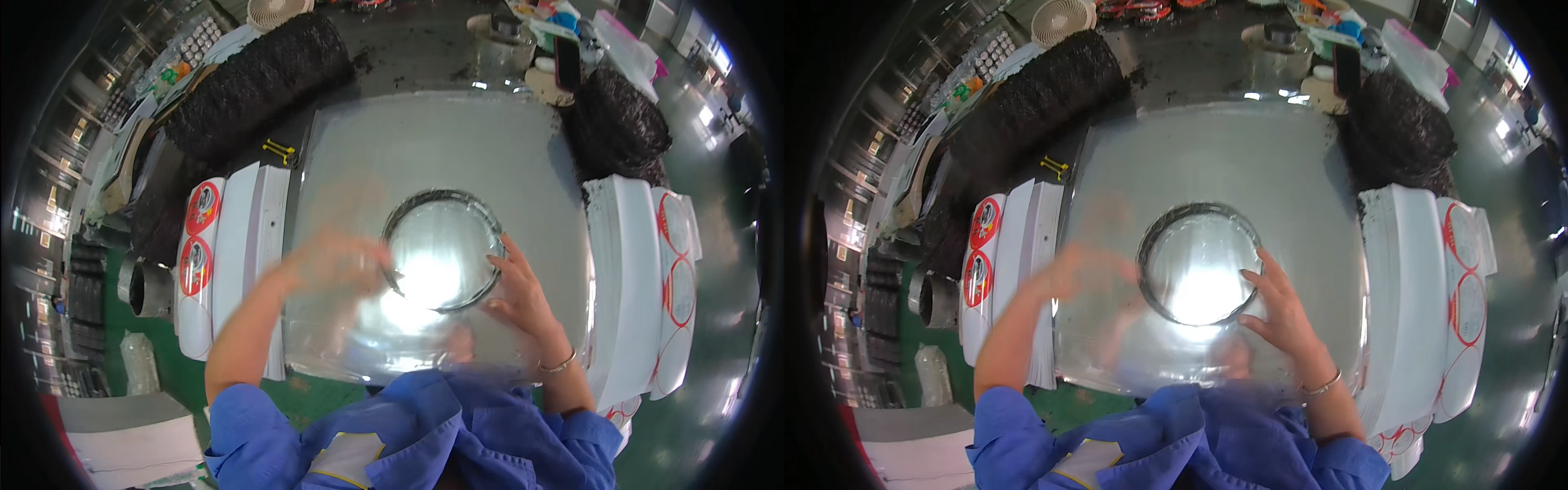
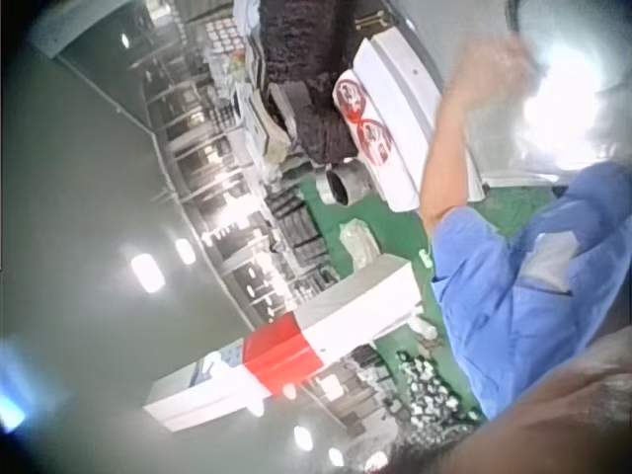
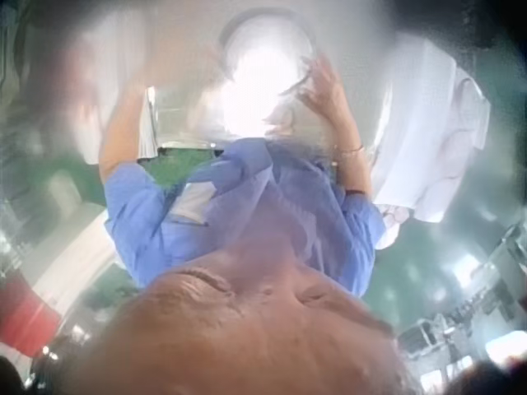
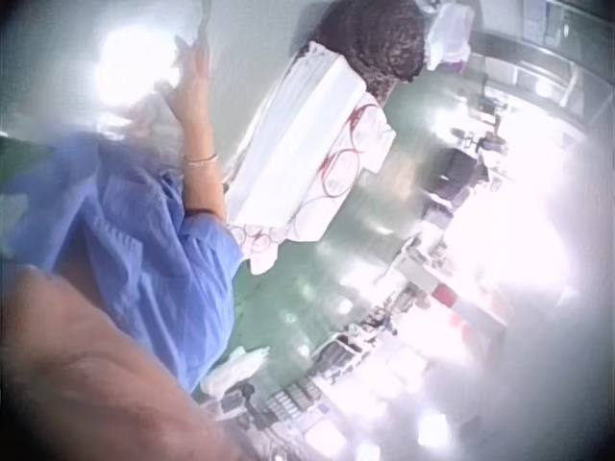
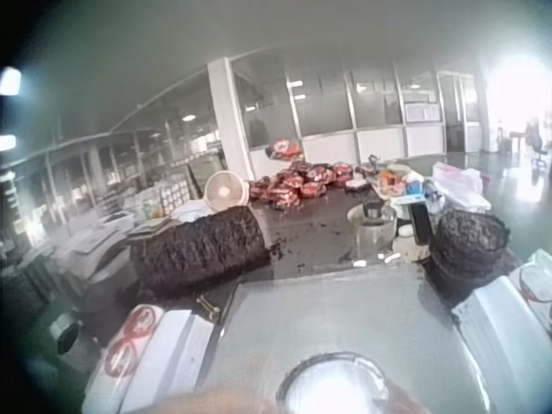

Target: The person repeatedly wraps round dark food items in clear plastic film on a stainless steel table, then places a printed paper label on top and stacks the finished units. The process is repeated continuously with the same sequence of wrapping, labeling, and stacking.

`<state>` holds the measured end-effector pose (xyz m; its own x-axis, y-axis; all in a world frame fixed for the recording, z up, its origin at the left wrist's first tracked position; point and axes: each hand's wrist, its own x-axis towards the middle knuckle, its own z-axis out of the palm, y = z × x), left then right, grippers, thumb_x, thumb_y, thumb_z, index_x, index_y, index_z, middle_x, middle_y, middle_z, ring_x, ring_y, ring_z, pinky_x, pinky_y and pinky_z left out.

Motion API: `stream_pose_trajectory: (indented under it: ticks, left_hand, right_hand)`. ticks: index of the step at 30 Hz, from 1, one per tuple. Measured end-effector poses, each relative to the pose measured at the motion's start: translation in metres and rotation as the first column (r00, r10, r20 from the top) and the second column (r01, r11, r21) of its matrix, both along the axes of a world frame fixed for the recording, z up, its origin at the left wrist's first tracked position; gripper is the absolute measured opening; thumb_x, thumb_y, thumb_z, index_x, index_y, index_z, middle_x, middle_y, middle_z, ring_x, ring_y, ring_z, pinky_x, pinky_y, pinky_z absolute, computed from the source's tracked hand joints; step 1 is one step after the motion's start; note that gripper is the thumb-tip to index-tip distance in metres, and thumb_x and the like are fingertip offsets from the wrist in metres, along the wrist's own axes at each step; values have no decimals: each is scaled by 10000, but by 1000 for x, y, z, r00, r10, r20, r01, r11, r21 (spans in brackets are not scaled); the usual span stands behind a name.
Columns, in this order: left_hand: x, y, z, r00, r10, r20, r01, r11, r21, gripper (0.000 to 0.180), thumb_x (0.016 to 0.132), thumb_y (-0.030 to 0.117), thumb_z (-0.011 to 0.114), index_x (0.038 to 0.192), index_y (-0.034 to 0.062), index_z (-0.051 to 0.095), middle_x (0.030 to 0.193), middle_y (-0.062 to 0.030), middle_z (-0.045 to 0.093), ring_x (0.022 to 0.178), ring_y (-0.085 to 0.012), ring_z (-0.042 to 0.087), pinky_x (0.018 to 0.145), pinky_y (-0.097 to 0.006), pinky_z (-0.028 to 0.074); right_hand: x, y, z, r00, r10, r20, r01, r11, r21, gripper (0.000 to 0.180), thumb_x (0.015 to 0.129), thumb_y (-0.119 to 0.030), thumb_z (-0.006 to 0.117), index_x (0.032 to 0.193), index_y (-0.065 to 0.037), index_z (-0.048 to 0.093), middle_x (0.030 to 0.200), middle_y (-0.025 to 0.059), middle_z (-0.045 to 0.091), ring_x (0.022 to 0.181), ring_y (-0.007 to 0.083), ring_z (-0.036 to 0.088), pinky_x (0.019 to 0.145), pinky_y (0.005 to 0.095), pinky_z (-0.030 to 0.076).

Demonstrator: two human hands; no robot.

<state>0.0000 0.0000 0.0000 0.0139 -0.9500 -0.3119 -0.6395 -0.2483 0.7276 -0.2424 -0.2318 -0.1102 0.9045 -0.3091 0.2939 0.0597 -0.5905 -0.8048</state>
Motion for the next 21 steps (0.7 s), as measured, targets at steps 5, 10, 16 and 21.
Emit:
stream_pose_trajectory:
  ticks: [5,10,16,21]
  left_hand:
    - [-95,59,-104,857,56,513,110,951,-289,326,676,227,690,963,99,603,1117,-62,567,1109,-264,477,970,-407,330]
    - [-77,83,-130,980,113,166,-38,916,-399,249,625,214,717,710,110,508,1069,-11,564,1063,-235,475,895,-391,348]
    - [-100,76,-120,948,150,280,-19,906,-423,171,674,206,686,625,121,545,891,27,590,932,-187,514,848,-342,354]
    - [-82,79,-127,997,32,73,-17,980,-199,147,683,225,684,736,117,598,1029,20,582,978,-192,512,849,-309,362]
  right_hand:
    - [7,-6,-1,999,-9,-40,-6,939,-345,444,413,-140,821,745,-4,560,1305,154,382,1214,424,325,945,441,383]
    - [6,9,0,999,-39,30,46,954,-295,413,430,-193,815,632,-6,508,1193,144,485,1118,382,438,914,430,401]
    - [-38,16,5,994,-56,93,28,960,279,550,623,-532,684,656,-3,537,1038,155,558,878,248,562,765,327,431]
    - [-58,25,21,989,40,143,-96,907,410,537,704,-552,620,658,-22,549,966,172,568,869,234,552,750,307,416]
